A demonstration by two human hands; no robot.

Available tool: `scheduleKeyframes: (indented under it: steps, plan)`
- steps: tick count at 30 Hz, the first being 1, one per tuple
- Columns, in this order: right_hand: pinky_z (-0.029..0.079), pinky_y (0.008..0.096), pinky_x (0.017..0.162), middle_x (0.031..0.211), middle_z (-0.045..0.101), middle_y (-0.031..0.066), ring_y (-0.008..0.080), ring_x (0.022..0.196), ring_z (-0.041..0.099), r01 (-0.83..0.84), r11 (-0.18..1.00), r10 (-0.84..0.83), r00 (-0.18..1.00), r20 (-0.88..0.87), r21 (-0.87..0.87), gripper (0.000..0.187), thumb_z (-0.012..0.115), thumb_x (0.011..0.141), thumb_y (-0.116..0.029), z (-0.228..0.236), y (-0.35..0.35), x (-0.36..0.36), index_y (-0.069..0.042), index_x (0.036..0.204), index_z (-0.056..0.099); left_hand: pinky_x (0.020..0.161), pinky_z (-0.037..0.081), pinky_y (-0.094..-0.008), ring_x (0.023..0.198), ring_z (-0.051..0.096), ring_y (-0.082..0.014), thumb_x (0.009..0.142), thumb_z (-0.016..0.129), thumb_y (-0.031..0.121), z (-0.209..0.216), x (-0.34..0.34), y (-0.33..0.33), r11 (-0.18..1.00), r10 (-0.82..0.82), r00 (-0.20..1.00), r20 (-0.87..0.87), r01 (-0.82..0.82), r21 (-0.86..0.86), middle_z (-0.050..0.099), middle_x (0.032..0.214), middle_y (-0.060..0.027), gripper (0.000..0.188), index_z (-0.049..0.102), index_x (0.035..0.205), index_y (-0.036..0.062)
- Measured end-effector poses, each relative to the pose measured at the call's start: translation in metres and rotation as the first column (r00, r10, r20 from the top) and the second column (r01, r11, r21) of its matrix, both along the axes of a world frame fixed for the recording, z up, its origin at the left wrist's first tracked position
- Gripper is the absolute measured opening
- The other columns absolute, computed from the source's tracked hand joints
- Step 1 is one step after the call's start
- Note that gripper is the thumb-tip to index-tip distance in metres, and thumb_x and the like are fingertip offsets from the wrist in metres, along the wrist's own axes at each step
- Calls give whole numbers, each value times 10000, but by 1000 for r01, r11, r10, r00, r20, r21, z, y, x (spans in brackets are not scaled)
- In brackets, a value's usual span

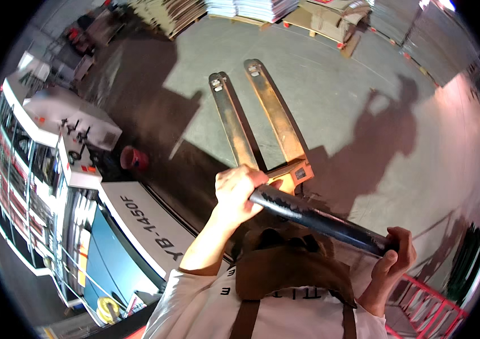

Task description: The person uses a manual pallet jack to move stacks of flat cardboard sheets and other palletized materials within a warehouse. They position the forks under pallets, lift and transport them short distances, and set them down in different locations.

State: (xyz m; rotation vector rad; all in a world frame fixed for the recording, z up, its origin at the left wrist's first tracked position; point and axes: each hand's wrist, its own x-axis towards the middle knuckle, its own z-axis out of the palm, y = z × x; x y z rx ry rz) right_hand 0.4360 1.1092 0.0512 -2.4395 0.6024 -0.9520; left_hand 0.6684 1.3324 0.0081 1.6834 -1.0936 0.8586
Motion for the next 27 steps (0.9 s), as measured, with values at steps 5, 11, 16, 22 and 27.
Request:
scheduleKeyframes:
  steps: [5,11,16,22,27]
  plan:
    - [399,308,560,651,511,111,217,577,519,32,999,-33,999,14,22,682,422,907,-619,5,15,18,43,829,567,422,393,-264,455,541,-155,666,835,111,-5,41,-17,991,-130,990,-50,131,14,542,577,-23,302,550,763,88]
    - [410,303,568,640,512,108,185,590,525,75,996,-76,997,18,41,493,513,910,-448,10,-24,51,37,848,565,460,416,-275,503,568,-186,665,840,157,0,87,-72,986,-167,984,-65,168,12,555,617,-39,295,564,747,94]
    - [421,304,582,646,519,104,192,587,524,54,998,-56,998,40,41,371,539,876,-341,19,-86,93,26,828,570,485,430,-271,517,576,-179,657,843,181,9,115,-128,995,-101,990,-94,100,-17,570,630,-33,288,580,739,99]
    - [425,371,555,680,531,120,305,600,553,-137,988,140,989,36,-76,522,752,729,-480,37,-177,172,3,842,589,560,472,-259,577,593,-165,656,817,69,18,180,-193,990,137,986,-90,-134,38,610,690,-47,260,591,785,72]
    - [442,363,511,677,517,73,250,534,541,-370,895,389,921,29,-249,524,793,648,-464,41,-264,245,-46,871,571,597,454,-256,599,545,-151,679,783,3,15,232,-246,964,264,962,-73,-264,2,574,687,-49,257,549,767,61]
